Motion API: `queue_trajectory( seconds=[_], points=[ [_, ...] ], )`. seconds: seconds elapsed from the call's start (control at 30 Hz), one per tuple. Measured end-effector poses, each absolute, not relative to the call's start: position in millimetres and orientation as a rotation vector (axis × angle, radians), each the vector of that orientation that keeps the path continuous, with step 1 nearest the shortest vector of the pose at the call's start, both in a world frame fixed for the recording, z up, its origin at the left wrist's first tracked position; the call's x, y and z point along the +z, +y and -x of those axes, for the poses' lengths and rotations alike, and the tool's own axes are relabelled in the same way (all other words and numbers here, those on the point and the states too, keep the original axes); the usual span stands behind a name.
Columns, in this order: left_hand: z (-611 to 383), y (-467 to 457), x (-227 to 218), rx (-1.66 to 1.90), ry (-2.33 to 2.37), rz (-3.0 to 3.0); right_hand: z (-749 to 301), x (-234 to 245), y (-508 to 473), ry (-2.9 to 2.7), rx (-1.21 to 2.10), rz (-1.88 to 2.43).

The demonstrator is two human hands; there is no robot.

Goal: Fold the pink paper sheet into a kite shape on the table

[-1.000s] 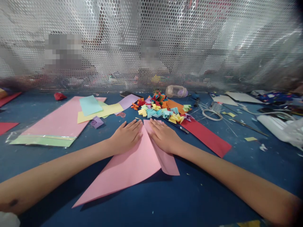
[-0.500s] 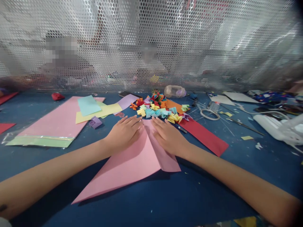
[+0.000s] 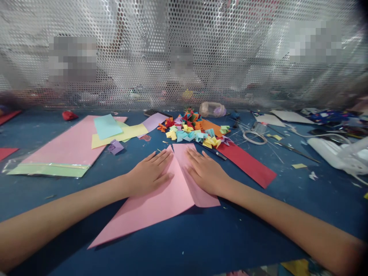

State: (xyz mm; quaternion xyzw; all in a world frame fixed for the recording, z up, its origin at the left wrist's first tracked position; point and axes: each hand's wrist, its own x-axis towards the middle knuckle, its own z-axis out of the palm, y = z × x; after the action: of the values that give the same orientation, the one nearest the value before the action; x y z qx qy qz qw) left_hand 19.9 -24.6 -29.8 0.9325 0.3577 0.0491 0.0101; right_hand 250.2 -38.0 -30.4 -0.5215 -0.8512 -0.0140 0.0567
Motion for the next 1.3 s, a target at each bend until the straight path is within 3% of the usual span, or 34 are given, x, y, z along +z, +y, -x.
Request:
queue_trajectory(
  seconds=[0.77, 1.3],
  points=[
    [-19.3, -23.3, -14.4, 0.113, 1.268, -3.007, -249.2, -29.4, -52.3, -2.582, -0.032, 1.570],
    [-22.8, -28.9, -29.3, 0.075, 1.187, -2.820, -251.4, -32.6, -36.3, -2.609, -0.031, 1.641]
  ],
)
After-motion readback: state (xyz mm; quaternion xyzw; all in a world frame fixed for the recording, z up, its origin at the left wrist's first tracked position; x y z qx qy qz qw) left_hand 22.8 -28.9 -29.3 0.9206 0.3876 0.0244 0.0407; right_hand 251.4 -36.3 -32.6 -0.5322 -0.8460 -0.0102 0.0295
